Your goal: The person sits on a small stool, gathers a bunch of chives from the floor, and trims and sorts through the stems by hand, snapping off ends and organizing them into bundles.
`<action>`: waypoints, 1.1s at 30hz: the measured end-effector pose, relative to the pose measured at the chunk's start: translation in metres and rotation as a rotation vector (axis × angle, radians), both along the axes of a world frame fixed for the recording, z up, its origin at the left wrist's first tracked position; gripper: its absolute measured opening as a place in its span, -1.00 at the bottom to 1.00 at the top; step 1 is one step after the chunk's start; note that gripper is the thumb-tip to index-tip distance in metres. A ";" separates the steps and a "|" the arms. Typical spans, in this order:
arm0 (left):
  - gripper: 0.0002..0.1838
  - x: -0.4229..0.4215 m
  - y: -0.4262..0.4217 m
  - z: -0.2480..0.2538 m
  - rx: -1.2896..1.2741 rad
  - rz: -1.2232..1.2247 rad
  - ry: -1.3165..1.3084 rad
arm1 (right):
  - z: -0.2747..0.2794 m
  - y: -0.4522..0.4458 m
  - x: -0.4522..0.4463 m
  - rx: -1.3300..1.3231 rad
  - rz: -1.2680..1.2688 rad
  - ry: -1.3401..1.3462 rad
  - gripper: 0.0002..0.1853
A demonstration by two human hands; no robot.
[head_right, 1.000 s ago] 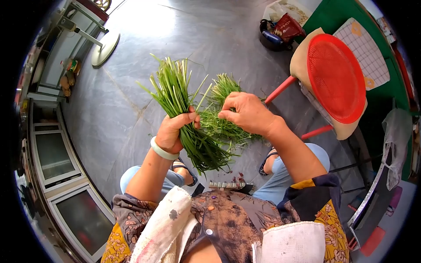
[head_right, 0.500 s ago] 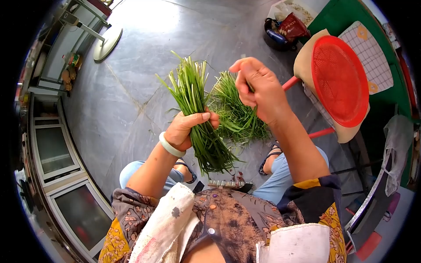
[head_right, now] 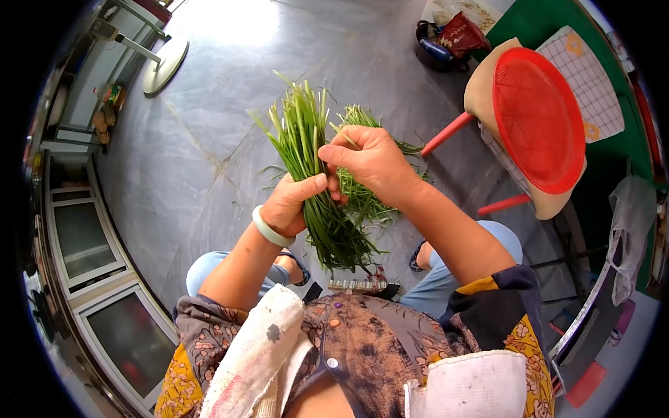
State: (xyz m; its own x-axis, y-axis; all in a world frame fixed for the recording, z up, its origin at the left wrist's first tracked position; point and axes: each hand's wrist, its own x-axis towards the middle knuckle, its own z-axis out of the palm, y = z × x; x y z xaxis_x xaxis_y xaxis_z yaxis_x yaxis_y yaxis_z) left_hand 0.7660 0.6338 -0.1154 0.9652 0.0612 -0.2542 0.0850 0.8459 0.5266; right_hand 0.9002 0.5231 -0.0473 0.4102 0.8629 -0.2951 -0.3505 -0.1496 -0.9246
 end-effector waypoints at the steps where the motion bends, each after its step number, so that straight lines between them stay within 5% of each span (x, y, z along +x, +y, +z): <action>1: -0.71 0.000 0.001 -0.004 -0.010 0.000 -0.014 | -0.002 0.001 -0.001 0.014 -0.009 0.021 -0.89; 13: -0.71 0.001 0.000 0.003 0.196 -0.010 0.000 | -0.007 0.004 -0.002 -0.036 0.016 -0.083 -0.89; 23: -0.74 0.001 0.006 0.001 -0.108 0.057 0.082 | -0.019 0.001 0.006 0.037 -0.131 0.142 -0.92; 33: -0.76 -0.005 0.038 -0.008 0.337 0.265 0.250 | 0.005 -0.020 0.077 0.216 -0.354 0.143 -0.81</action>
State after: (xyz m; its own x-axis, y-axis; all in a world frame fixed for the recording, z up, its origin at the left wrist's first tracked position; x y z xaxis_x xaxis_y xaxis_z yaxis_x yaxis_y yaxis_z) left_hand 0.7606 0.6715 -0.1235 0.8171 0.4151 -0.4000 0.0490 0.6414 0.7656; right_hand 0.9774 0.5027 -0.0425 0.6602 0.7243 -0.1987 -0.4722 0.1945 -0.8598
